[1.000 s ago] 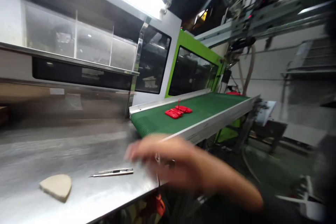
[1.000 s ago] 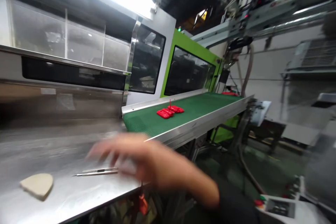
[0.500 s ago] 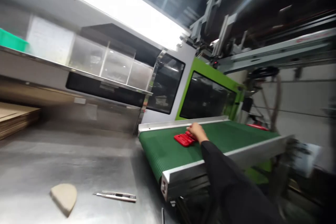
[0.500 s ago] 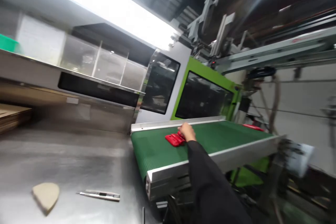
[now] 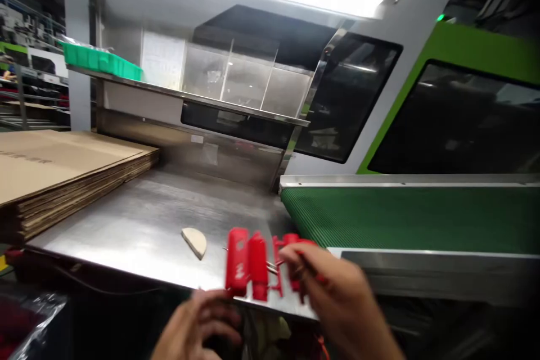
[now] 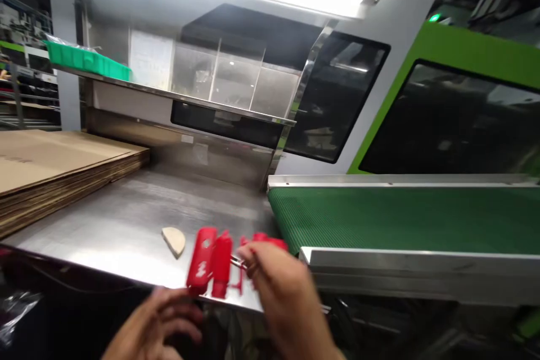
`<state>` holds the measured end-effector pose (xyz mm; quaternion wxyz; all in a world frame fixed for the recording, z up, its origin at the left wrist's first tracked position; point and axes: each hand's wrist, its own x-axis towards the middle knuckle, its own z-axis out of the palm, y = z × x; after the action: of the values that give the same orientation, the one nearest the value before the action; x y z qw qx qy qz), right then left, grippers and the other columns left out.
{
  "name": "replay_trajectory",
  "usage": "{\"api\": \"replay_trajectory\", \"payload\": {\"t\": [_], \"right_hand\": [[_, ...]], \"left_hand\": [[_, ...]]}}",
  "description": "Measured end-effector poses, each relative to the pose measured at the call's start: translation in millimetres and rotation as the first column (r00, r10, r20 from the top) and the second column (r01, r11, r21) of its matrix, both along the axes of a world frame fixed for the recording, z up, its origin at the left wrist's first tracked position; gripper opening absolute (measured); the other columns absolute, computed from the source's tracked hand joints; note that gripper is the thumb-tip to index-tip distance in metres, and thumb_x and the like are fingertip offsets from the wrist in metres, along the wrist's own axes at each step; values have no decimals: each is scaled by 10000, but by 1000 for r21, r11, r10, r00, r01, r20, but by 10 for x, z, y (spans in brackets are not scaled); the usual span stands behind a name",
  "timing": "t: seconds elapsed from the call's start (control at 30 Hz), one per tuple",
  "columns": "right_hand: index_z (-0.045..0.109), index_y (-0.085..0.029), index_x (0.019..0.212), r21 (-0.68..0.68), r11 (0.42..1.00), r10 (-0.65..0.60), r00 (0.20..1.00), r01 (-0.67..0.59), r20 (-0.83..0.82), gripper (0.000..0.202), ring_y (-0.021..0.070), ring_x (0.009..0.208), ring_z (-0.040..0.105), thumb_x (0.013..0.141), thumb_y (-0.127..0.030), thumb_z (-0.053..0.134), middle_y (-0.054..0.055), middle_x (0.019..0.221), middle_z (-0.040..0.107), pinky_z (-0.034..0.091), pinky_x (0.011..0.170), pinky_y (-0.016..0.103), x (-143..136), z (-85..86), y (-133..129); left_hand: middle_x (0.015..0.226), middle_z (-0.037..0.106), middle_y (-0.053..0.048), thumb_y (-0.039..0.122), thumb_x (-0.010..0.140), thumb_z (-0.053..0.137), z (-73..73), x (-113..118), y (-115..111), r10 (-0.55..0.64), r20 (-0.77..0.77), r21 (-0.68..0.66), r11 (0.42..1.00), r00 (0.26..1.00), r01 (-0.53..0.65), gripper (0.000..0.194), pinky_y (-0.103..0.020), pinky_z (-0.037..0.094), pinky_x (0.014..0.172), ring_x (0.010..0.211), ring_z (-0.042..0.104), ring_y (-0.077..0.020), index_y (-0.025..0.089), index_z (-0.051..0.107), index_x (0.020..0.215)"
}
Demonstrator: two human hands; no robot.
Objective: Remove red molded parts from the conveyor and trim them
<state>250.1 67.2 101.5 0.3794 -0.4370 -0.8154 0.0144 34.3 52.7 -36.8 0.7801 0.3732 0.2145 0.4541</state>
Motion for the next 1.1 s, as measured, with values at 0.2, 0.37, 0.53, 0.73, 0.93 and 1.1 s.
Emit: {"api": "replay_trajectory", "payload": {"t": [0.2, 0.37, 0.53, 0.73, 0.93, 1.1], "right_hand": [[598, -193, 788, -184, 939, 279, 957, -290, -84, 323, 105, 626, 505, 987, -346, 394, -3, 700, 583, 357, 588, 242, -791, -697, -218], [613, -282, 1141, -311, 893, 253, 934, -325, -251, 300, 166, 987, 585, 891, -443, 574, 35, 1095, 632, 453, 858, 273, -557, -792, -223], [453, -279, 1341, -608, 610, -204, 640, -508, -740, 612, 209, 1177, 530, 807, -468, 682, 84, 1366, 482, 442, 1004, 364, -280, -1083, -345], [602, -103, 1172, -490, 258, -196, 452, -832, -870, 402, 184, 866, 658, 809, -244, 702, 132, 1020, 653, 506, 822, 355, -414, -1176, -544], [619, -91, 1043, -500, 254, -229, 450, -828, -863, 301, 190, 865, 656, 812, -270, 696, 114, 947, 653, 499, 851, 381, -426, -1201, -548], [623, -112, 1060, -506, 231, -238, 456, -831, -858, 291, 128, 788, 632, 825, -273, 683, 88, 935, 647, 503, 792, 304, -435, -1232, -549]], "left_hand": [[1084, 674, -198, 467, 896, 564, 294, -474, -378, 263, -12, -294, 921, 965, -254, 531, -515, 562, 669, 859, 662, -355, 95, 521, 1272], [1111, 669, -190, 453, 883, 593, 207, -643, -558, 381, -162, -233, 882, 910, -410, 536, -414, 554, 443, 840, 680, -389, 152, 481, 1312], [1052, 685, -214, 489, 914, 522, 127, -738, -556, 274, -190, -222, 924, 943, -313, 507, -338, 526, 373, 598, 672, -265, 66, 596, 1184], [911, 713, -197, 434, 925, 535, 96, -675, -539, 184, -154, -246, 944, 971, -218, 441, -327, 563, 492, 681, 693, -281, 43, 652, 1094], [1127, 672, -213, 274, 931, 550, -27, -680, -572, 192, 22, -317, 932, 981, -175, 364, -519, 563, 765, 958, 666, -381, 56, 583, 1220], [1117, 677, -211, 310, 965, 472, -91, -732, -576, 182, 132, -299, 945, 974, -136, 391, -480, 577, 764, 956, 675, -356, 57, 573, 1245]]}}
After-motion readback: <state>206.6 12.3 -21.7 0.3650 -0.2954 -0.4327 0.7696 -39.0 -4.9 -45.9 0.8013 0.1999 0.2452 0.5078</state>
